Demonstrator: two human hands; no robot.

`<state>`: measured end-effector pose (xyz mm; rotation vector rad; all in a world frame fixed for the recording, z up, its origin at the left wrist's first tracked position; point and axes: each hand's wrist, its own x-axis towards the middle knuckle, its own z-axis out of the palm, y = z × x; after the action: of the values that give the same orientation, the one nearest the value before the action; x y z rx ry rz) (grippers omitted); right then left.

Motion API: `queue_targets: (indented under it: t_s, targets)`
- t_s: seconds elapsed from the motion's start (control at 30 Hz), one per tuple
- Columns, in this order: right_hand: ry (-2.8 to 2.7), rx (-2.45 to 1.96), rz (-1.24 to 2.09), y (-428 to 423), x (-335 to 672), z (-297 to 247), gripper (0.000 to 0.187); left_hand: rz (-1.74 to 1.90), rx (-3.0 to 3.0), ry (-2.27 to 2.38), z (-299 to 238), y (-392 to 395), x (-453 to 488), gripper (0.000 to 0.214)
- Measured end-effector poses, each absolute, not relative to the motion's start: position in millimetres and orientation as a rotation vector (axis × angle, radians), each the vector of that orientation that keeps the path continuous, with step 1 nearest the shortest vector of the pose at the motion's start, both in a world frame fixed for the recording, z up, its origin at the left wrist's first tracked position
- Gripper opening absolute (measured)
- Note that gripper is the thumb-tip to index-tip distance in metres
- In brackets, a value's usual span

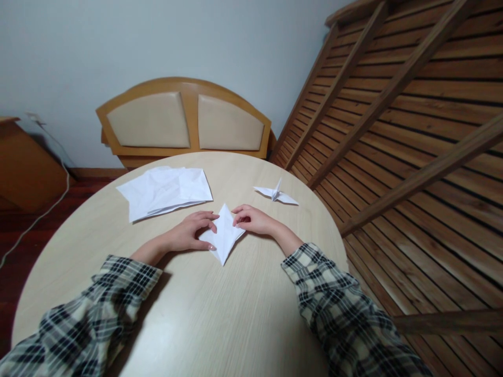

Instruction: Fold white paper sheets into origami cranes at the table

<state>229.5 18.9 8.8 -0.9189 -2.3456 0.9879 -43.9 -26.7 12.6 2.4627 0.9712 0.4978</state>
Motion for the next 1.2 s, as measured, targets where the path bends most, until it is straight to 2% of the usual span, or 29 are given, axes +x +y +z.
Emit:
queue_targets:
  t_s: [0.1,0.27,0.43,0.8,1.0,1.2]
  targets:
    - [-2.343,-0.924,0.983,18,229,11,0.010,0.476,2.469,0.948,12,-25,-46,0.040]
    - [-2.365,-0.917,0.993,15,227,18,0.017,0.437,2.429,0.882,10,-20,-52,0.045]
    - [-2.434,-0.857,1.030,13,228,20,0.015,0.437,2.383,0.886,10,-19,-53,0.037]
    - [-2.535,-0.816,1.071,16,235,20,0.029,0.667,2.340,0.955,7,-28,-46,0.023]
    - [-2.501,-0.802,1.098,17,237,20,0.026,0.726,2.344,0.964,8,-30,-45,0.027]
    - [-2.483,-0.812,1.131,19,239,19,0.029,0.747,2.591,0.985,10,-28,-48,0.033]
